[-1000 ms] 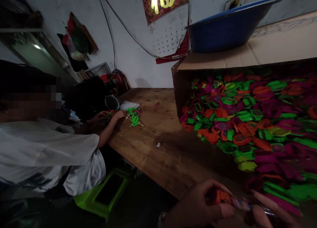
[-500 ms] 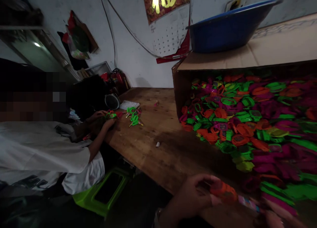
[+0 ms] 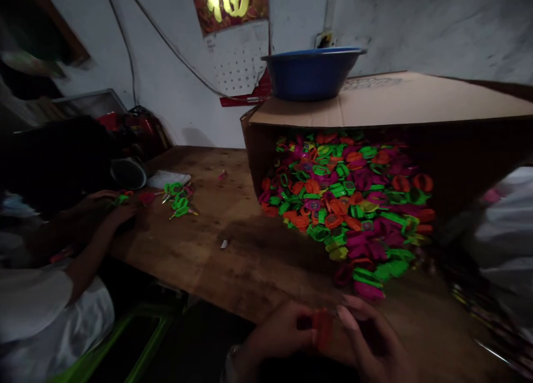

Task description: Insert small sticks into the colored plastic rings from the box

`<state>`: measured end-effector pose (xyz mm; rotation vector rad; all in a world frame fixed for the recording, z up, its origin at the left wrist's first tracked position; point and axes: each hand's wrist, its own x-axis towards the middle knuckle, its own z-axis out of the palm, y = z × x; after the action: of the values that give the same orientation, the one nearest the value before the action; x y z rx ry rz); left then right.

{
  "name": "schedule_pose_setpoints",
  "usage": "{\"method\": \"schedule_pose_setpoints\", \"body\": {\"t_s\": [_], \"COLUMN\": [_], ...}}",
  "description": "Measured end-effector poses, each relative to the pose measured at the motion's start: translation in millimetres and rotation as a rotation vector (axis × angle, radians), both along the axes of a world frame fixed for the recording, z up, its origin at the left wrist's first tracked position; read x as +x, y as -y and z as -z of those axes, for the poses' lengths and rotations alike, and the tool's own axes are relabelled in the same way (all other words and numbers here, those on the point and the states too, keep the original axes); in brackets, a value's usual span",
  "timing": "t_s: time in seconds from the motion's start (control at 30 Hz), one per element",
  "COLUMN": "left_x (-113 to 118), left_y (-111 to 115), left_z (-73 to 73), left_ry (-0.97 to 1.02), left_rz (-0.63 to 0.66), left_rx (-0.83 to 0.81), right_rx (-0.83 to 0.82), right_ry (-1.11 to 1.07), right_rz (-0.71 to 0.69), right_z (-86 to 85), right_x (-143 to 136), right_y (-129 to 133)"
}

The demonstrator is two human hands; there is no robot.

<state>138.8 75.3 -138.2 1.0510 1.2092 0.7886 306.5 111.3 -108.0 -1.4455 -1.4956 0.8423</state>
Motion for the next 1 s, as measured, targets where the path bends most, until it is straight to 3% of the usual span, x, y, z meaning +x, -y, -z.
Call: {"method": "schedule_pose_setpoints", "body": {"t_s": [0.07,0.1,0.13,0.23,0.3,0.37,0.43,0.53,0.7,0.83,1.0], "left_x": [-15,-30,-51,-124,-160,-173,-163,-126,-76,-62,-64], "left_y": [-11,-17,-23,-35,-34,-29,-27,-41,-111,-156,-167], "left_z": [-0.4,-3.9,-9.3,-28.9,-35.9,-34.1,-26.0,-14.7,-18.4,-23.2,-22.0], "left_ry": [0.271,0.377,0.413,0.437,0.431,0.404,0.356,0.249,-0.025,-0.215,-0.328], "left_rz": [-0.204,-0.39,-0.593,-0.983,-1.16,-1.247,-1.231,-1.068,-0.788,-0.665,-0.553], "left_rx": [-0.133,-0.173,-0.134,0.037,0.107,0.123,0.101,0.083,0.193,0.318,0.4], "right_rx": [-0.017,-0.032,-0.037,-0.026,-0.021,-0.01,0.001,0.011,-0.029,-0.074,-0.057], "right_ry": [-0.027,-0.034,-0.045,-0.098,-0.146,-0.2,-0.246,-0.262,-0.161,-0.094,-0.014], "right_rz": [-0.023,-0.034,-0.023,0.047,0.064,0.056,0.04,0.022,0.022,0.093,0.118], "right_z": [-5.7,-7.6,-9.0,-10.5,-8.7,-4.2,2.1,11.0,10.0,-2.0,-3.4], "right_x": [2,4,6,9,6,0,-5,-5,14,32,55], "right_y": [0,1,1,3,4,5,5,8,17,25,32]}}
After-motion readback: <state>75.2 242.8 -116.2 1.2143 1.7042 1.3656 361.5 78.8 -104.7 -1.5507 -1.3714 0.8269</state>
